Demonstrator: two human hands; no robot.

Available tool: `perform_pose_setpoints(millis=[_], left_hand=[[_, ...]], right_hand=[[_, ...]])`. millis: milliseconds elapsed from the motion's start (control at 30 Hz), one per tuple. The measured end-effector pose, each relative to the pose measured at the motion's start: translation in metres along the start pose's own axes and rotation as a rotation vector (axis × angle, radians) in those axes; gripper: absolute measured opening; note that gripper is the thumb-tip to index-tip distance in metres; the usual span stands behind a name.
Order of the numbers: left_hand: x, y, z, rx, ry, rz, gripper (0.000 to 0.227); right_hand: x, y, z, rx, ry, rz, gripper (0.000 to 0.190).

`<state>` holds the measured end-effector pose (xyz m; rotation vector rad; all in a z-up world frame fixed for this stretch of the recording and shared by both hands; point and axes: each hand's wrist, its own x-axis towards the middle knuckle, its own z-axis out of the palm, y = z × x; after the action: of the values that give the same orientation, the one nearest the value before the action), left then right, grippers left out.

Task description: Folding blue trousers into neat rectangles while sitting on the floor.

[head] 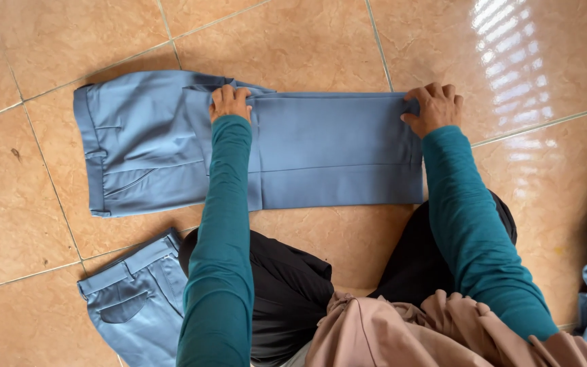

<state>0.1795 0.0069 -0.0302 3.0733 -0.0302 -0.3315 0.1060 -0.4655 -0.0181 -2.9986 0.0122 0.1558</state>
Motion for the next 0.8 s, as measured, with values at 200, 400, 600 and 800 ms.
perform_pose_setpoints(millis=[200, 400, 600, 800], left_hand=[[-0.013, -0.019, -0.007, -0.137, 0.110, 0.073, 0.014], [-0.014, -0.043, 0.019, -0.027, 0.426, 0.193, 0.018], [-0.014, -0.030, 0.003, -0.046, 0.302, 0.137, 0.017], [0.005, -0.018, 0.005, -0.138, 0.068, -0.059, 0.008]], right_hand=[[0.005, -0.002, -0.017, 0.051, -0.085, -0.019, 0.044], [0.021, 0.013, -0.001, 0.081, -0.146, 0.036, 0.047], [0.021, 0.028, 0.017, 0.164, -0.128, 0.007, 0.035], [-0.008, 0.004, -0.009, 1.051, -0.151, 0.160, 0.058]])
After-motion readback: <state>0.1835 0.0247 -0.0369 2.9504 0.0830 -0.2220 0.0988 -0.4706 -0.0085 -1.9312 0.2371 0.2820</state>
